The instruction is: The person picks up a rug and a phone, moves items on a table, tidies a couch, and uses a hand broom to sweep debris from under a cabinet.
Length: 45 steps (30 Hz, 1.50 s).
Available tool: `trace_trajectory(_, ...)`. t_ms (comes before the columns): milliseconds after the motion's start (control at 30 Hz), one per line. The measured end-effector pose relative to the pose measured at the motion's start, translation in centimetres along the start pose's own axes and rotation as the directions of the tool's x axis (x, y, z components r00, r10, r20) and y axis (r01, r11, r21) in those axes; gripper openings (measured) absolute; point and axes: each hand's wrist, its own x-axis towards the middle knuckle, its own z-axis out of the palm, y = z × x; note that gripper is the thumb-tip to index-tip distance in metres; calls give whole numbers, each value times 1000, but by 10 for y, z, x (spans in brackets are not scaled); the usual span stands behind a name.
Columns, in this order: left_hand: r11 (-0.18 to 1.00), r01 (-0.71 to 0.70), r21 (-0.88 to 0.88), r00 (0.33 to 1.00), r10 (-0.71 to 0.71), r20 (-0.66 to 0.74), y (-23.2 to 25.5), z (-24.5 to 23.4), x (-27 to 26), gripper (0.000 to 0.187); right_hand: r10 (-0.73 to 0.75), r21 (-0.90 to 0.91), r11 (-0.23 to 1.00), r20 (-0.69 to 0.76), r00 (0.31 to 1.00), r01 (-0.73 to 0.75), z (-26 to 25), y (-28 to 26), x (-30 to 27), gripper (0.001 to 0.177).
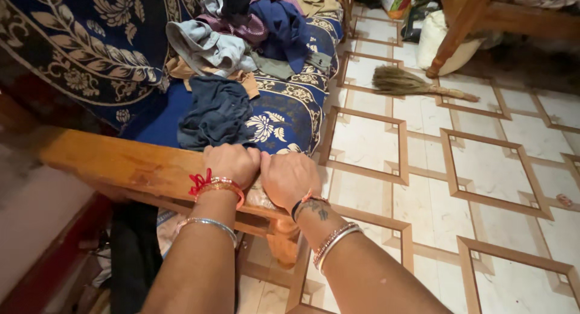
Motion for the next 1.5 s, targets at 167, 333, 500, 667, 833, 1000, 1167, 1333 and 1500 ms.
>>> trace_trajectory(167,997,74,-16,986,-71,150,4,-10,3,36,-76,-64,995,12,997,77,3,3,-3,57)
trace_trajectory(333,999,32,21,992,-34,121,8,-14,-6,33,-2,-42,999,7,1000,2,-2,0,-10,57)
trace_trajectory(500,1000,9,19,995,-10,101,8,-17,-5,30,96,7,995,62,993,-97,-18,-7,-12,55)
trace_trajectory(667,998,-51,47,994,46,96,6,-19,-12,32,104,30,994,115,988,-108,-26,-10,-11,53)
trace_trajectory(833,949,4,-315,999,-21,-48,-16,-21,-18,43,121,36,991,133,984,-127,-34,-14,-12,53)
trace_trajectory(1000,930,38,-366,998,-56,-41,-49,-25,-20,46,111,36,993,65,992,-114,-31,-15,-14,50)
trace_trajectory(1167,915,-14,-404,1000,2,-29,-71,-27,-20,47,200,-125,969,-128,971,-215,-22,-34,-22,39)
trace_trajectory(1333,933,52,-357,999,-44,31,-70,-24,-19,47,245,-219,943,-58,968,-252,-26,-44,-21,39)
trace_trajectory(1500,950,74,-303,996,-55,71,-68,-24,-17,47,318,-182,931,-16,948,-315,-30,-48,-19,42)
